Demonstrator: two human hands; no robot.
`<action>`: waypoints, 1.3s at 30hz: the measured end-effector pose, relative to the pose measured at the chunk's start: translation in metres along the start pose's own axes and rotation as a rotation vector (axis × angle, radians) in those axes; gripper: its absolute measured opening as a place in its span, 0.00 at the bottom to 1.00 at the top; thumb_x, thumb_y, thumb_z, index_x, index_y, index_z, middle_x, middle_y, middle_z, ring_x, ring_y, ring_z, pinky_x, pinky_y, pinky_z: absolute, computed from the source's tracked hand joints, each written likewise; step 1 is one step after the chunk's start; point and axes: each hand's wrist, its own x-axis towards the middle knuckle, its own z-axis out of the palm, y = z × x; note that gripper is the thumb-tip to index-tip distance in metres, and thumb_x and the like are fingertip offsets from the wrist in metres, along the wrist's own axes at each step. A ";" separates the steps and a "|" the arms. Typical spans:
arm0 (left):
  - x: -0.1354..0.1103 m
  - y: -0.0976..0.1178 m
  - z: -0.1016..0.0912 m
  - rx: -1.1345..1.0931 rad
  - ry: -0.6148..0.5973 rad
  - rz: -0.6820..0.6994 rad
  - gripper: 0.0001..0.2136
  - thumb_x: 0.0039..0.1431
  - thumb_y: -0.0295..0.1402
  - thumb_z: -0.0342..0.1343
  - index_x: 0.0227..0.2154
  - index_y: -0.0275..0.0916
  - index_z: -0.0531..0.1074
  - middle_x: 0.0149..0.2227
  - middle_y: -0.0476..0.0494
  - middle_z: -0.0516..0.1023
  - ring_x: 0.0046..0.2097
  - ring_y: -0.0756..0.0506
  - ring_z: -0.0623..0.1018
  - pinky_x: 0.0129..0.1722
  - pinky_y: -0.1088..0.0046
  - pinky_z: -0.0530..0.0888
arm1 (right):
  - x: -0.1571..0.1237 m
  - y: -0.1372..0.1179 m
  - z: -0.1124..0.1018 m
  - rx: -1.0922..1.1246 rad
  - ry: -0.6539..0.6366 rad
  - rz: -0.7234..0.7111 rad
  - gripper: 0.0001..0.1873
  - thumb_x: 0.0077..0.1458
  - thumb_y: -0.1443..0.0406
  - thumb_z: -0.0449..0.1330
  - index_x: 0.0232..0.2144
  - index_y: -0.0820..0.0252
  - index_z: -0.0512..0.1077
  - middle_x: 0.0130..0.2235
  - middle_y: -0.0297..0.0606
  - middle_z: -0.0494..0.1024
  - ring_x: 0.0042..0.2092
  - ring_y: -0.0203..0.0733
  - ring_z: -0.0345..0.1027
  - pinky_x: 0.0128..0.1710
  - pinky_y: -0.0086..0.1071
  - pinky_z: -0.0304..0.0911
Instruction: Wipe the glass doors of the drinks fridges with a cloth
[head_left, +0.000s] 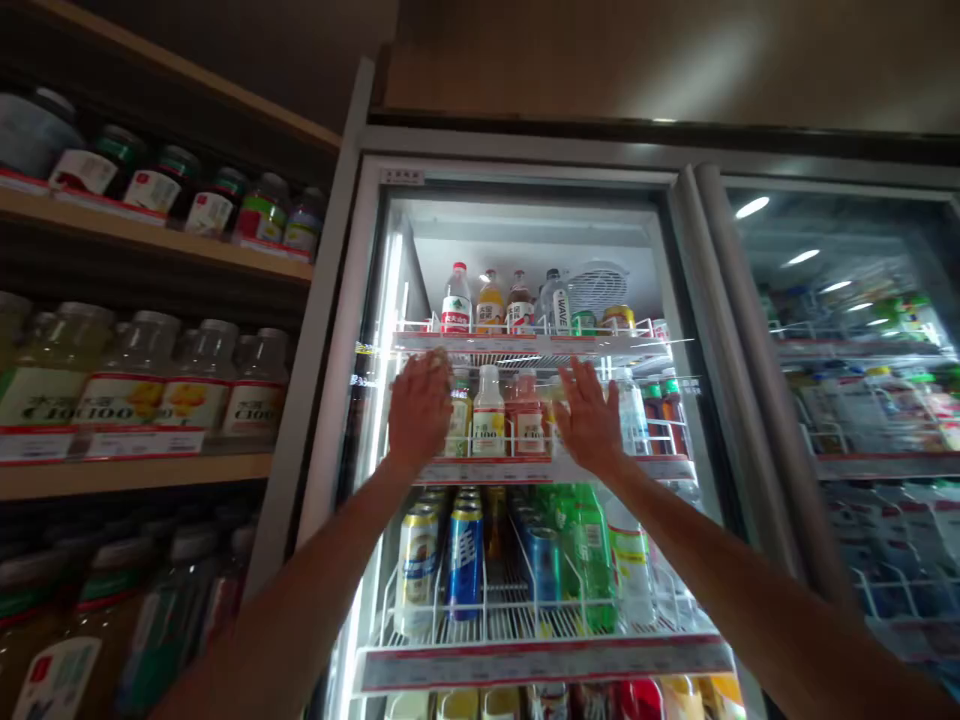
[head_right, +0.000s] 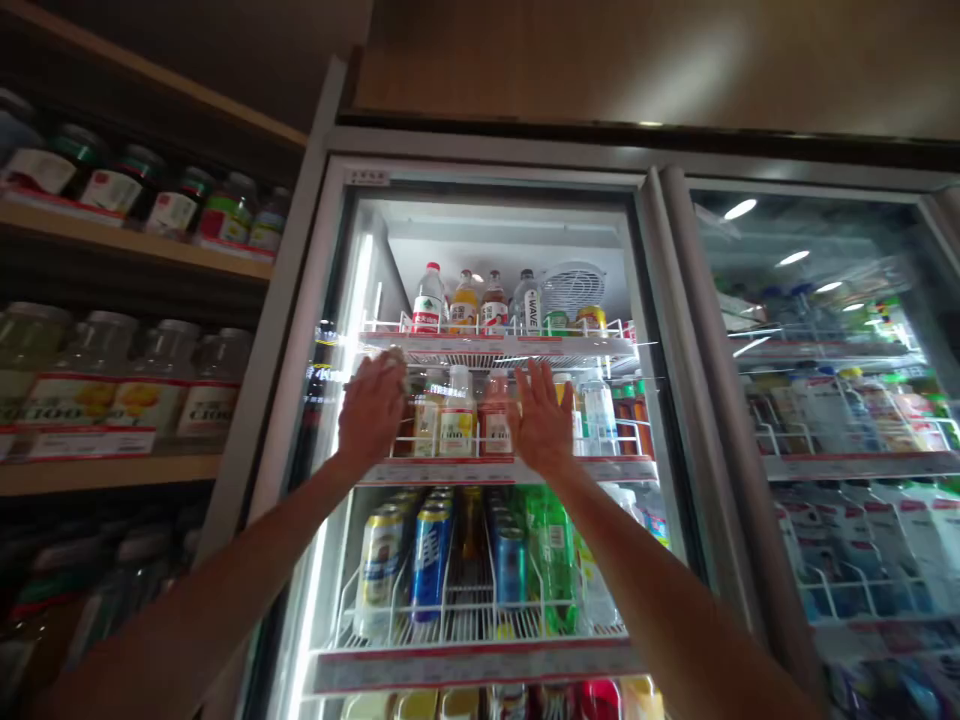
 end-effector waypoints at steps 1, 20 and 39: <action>0.004 -0.014 -0.004 0.019 0.045 -0.080 0.18 0.63 0.33 0.42 0.53 0.35 0.64 0.60 0.35 0.61 0.64 0.38 0.55 0.60 0.52 0.58 | 0.006 -0.007 0.001 0.008 -0.008 -0.015 0.26 0.62 0.59 0.39 0.61 0.59 0.54 0.65 0.41 0.50 0.66 0.48 0.41 0.60 0.54 0.41; -0.003 -0.009 -0.005 -0.057 0.022 -0.120 0.23 0.62 0.34 0.42 0.58 0.32 0.55 0.63 0.30 0.54 0.66 0.36 0.49 0.61 0.49 0.54 | -0.012 0.003 0.018 0.155 0.226 -0.041 0.24 0.62 0.62 0.40 0.58 0.61 0.58 0.60 0.44 0.61 0.63 0.44 0.49 0.61 0.47 0.44; -0.053 -0.014 -0.017 -0.043 -0.133 0.036 0.33 0.59 0.46 0.46 0.62 0.34 0.46 0.64 0.33 0.53 0.65 0.39 0.51 0.62 0.53 0.52 | 0.024 -0.127 0.002 0.316 -0.080 -0.299 0.25 0.61 0.58 0.45 0.60 0.55 0.55 0.64 0.39 0.53 0.65 0.45 0.41 0.61 0.51 0.45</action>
